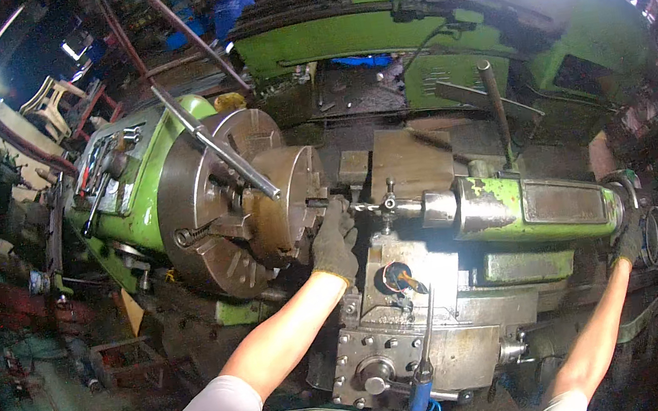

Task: The person operates a green metal lathe in a workshop, using a wrench to tighten the chuck and adjusting the tool post and tailstock. They manipulate the machine's controls to position the cutting tool against a rotating metal workpiece, performing machining operations while frequently adjusting the setup.

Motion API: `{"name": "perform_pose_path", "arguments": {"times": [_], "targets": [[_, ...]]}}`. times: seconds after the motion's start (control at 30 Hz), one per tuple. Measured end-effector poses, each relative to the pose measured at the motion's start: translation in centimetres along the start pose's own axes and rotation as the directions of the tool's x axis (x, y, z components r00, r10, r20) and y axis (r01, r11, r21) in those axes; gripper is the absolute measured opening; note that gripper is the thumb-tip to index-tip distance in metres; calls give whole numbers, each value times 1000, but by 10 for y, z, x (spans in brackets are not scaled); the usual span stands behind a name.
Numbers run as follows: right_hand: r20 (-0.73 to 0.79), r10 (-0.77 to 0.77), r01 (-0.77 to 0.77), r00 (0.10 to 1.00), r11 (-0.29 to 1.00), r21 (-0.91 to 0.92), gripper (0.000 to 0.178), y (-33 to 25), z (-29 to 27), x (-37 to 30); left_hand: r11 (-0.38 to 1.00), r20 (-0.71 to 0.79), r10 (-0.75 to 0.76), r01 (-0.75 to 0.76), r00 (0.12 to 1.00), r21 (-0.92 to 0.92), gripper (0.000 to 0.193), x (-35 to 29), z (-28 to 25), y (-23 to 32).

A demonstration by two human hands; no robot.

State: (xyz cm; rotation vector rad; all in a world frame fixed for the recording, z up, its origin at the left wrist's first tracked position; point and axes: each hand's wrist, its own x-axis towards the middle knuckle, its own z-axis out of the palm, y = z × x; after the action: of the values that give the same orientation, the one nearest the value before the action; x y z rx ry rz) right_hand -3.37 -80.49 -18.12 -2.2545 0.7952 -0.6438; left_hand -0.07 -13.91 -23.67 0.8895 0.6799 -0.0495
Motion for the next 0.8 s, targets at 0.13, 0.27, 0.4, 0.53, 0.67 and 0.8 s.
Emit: {"name": "perform_pose_path", "arguments": {"times": [0.13, 0.27, 0.4, 0.53, 0.67, 0.8], "targets": [[53, 59, -64, 997, 993, 96, 50, 44, -5, 18, 1000, -39, -3, 2, 999, -23, 32, 2, 4, -4], [-85, -311, 318, 947, 943, 98, 51, 75, 20, 17, 998, -61, -2, -2, 998, -65, 31, 2, 1, 0], [29, -27, 23, 999, 991, 133, 47, 91, 7, 10, 995, -70, -8, 1, 997, -95, 32, 9, -4, -4], [29, 225, -219, 974, 894, 391, 50, 58, 16, 3, 997, -37, -11, 8, 999, -78, 26, -10, 6, 8], [59, 198, -207, 978, 934, 290, 51, 4, 25, -26, 994, -93, 9, -19, 996, -103, 38, 2, -3, 1], [108, 212, -228, 971, 960, 164, 55, -29, 6, -23, 993, -65, -26, 18, 998, -115, 24, -9, 8, 7]]}}
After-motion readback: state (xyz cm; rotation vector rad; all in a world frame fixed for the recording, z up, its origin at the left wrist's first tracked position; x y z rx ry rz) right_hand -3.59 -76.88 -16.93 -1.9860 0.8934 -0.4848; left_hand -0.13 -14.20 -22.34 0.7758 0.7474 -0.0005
